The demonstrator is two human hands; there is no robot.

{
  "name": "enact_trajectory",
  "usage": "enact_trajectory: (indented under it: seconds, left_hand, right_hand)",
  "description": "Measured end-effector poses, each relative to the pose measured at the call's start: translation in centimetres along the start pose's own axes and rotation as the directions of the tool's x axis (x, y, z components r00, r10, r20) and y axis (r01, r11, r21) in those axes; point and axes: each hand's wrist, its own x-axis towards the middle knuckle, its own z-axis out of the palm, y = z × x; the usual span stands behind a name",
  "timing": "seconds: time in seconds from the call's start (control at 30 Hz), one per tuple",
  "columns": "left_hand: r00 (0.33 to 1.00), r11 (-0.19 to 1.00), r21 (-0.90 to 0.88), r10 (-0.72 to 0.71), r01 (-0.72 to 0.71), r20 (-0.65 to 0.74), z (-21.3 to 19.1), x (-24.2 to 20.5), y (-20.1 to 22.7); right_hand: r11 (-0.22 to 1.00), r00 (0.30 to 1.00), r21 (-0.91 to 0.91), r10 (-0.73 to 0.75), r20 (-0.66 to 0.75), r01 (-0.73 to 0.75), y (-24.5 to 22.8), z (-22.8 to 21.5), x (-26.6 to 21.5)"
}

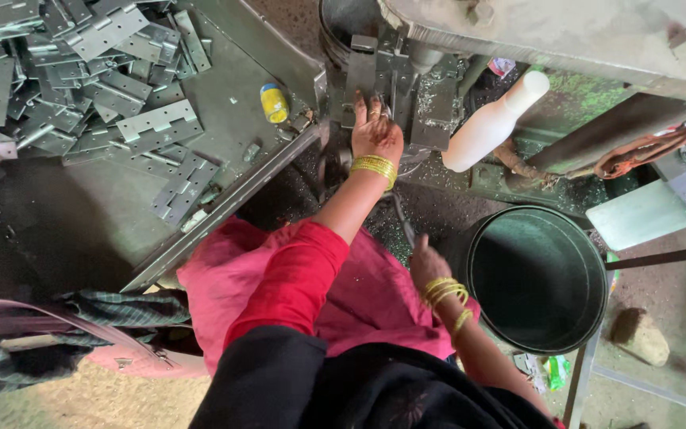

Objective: The person repeatedly picks up small metal plates from a bin, places them into a press machine, and operates the lever to process them. The person then removes the processed plates and places them back into the bin. This cycle is repeated continuously throughout the clip.

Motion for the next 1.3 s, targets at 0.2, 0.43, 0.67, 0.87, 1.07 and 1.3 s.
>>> enact_trajectory:
  seconds: [0.2,0.43,0.67,0.87,1.07,1.3]
  left_hand:
    - [0.995,0.982,-0.184,0.058,-0.042,0.082,-2.9,-2.8,-1.5]
    - [0.997,0.970,-0.237,-0.046,0.059,0.061,-4.2,-0.5,-1.1]
    - [0.986,0.996,-0.082,0.050,-0.037,0.158,-4.6,1.4,-2.6]
    - [0.990,0.993,-0.117,-0.010,0.027,0.143,-5.7,3.0,-2.4]
    - [0.992,0.988,-0.155,0.034,-0.015,0.121,-5.2,3.0,-3.1]
    - [0.878,0.993,0.027,0.118,-0.119,-0.463,0.7,-6.0,-3.5]
  right_hand:
    - [0.998,0.994,0.026,0.052,0.095,-0.054,0.6,0.9,-0.2]
    - [0.997,0.998,0.050,-0.048,-0.051,0.051,0.9,2.2,0.9]
    - [1.000,0.997,0.017,0.021,0.072,-0.023,2.4,1.7,1.7]
    - [0.977,0.999,0.208,0.033,0.039,-0.040,2.4,4.7,0.6]
    - [0.974,0.960,0.171,0.099,0.262,-0.147,0.3,1.0,-0.1]
    - [0.983,0.885,-0.068,-0.184,-0.428,0.171,-5.8,-15.4,-0.3]
